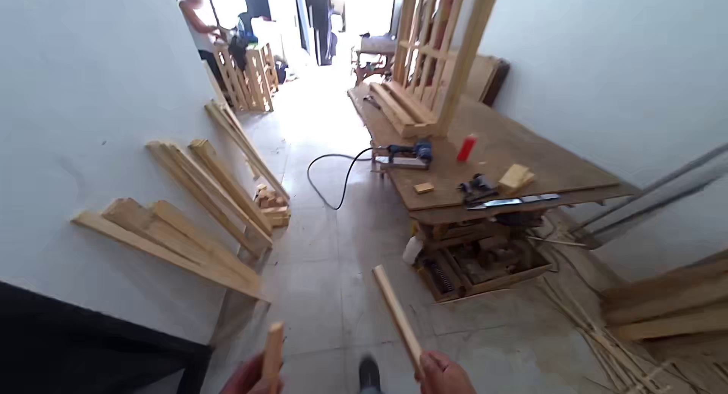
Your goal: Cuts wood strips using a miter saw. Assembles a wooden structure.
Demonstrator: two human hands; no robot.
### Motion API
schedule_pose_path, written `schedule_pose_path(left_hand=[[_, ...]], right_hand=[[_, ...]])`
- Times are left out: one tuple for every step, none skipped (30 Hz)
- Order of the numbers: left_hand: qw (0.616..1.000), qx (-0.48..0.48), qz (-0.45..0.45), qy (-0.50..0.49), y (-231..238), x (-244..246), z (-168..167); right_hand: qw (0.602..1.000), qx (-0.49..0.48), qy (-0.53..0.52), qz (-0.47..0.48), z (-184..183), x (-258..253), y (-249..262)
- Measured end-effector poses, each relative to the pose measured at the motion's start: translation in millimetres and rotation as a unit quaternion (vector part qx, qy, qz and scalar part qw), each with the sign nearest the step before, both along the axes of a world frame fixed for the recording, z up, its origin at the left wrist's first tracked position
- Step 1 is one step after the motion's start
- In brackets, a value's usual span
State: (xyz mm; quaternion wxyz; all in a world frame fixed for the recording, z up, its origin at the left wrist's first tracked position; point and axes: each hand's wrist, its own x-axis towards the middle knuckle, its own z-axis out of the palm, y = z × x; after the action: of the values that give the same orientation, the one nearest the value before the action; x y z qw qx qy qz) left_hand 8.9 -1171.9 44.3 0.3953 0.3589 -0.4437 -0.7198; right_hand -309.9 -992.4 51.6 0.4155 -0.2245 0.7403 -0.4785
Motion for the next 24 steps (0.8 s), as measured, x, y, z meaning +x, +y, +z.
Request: schedule_pose_path(left_hand=[[1.0,-0.022,0.0,-0.012,-44,-28,10],[0.999,-0.037,0.008,-0.025,-85,-54,16],[0.998,-0.049,0.011,-0.045,-125,-76,19],[0.996,-0.061,0.014,-0.063,-164,-96,20],[0.995,-0.07,0.021,-0.073,-201,-116,19],[0.994,-0.076,0.031,-0.073,-235,-136,19],[0.994,-0.078,0.042,-0.067,-270,-156,22],[0.994,-0.078,0.053,-0.061,-303,-175,26],[0.994,-0.078,0.059,-0.057,-335,-191,29],[0.993,-0.08,0.061,-0.056,-369,-205,34],[0.993,-0.084,0.059,-0.058,-404,-219,39],[0.992,-0.088,0.056,-0.066,-437,-230,44],[0.991,-0.093,0.054,-0.078,-470,-240,48],[0.989,-0.099,0.056,-0.092,-504,-249,50],[0.987,-0.106,0.06,-0.108,-538,-256,52],[0.984,-0.109,0.066,-0.121,-573,-265,50],[0.984,-0.111,0.068,-0.125,-608,-274,46],[0.985,-0.11,0.065,-0.116,-646,-281,39],[0.988,-0.109,0.052,-0.1,-686,-288,29],[0.99,-0.108,0.032,-0.079,-729,-294,18],[0.992,-0.107,0.018,-0.06,-772,-301,5],[0.993,-0.104,0.013,-0.047,-815,-309,-8],[0.994,-0.1,0.013,-0.044,-860,-317,-18],[0.994,-0.094,0.015,-0.045,-905,-327,-23]], right_hand=[[1.0,0.002,-0.003,-0.015,-5,-17,-33],[1.0,0.004,-0.009,-0.024,-15,-36,-67],[0.999,0.006,-0.017,-0.03,-27,-53,-102],[0.999,0.008,-0.025,-0.033,-39,-71,-138],[0.999,0.01,-0.032,-0.037,-49,-88,-174],[0.998,0.01,-0.037,-0.042,-54,-105,-213],[0.998,0.01,-0.038,-0.046,-55,-124,-254],[0.998,0.012,-0.036,-0.047,-52,-143,-294],[0.998,0.016,-0.034,-0.044,-47,-160,-333],[0.999,0.019,-0.03,-0.04,-39,-177,-374],[0.999,0.025,-0.025,-0.037,-30,-193,-416],[0.999,0.03,-0.022,-0.032,-20,-207,-456],[0.999,0.03,-0.02,-0.028,-12,-220,-496],[0.999,0.025,-0.017,-0.021,-5,-234,-536],[1.0,0.018,-0.013,-0.012,-2,-248,-576],[1.0,0.013,-0.007,-0.005,-1,-262,-615],[1.0,0.011,-0.001,-0.004,-1,-276,-652],[1.0,0.011,0.004,-0.007,-4,-292,-690],[1.0,0.012,0.008,-0.01,-9,-309,-729],[1.0,0.01,0.012,-0.02,-15,-326,-767],[0.999,0.008,0.018,-0.03,-22,-342,-804],[0.999,0.007,0.024,-0.043,-29,-358,-840],[0.998,0.011,0.033,-0.057,-34,-373,-875],[0.996,0.021,0.044,-0.076,-35,-386,-909]])
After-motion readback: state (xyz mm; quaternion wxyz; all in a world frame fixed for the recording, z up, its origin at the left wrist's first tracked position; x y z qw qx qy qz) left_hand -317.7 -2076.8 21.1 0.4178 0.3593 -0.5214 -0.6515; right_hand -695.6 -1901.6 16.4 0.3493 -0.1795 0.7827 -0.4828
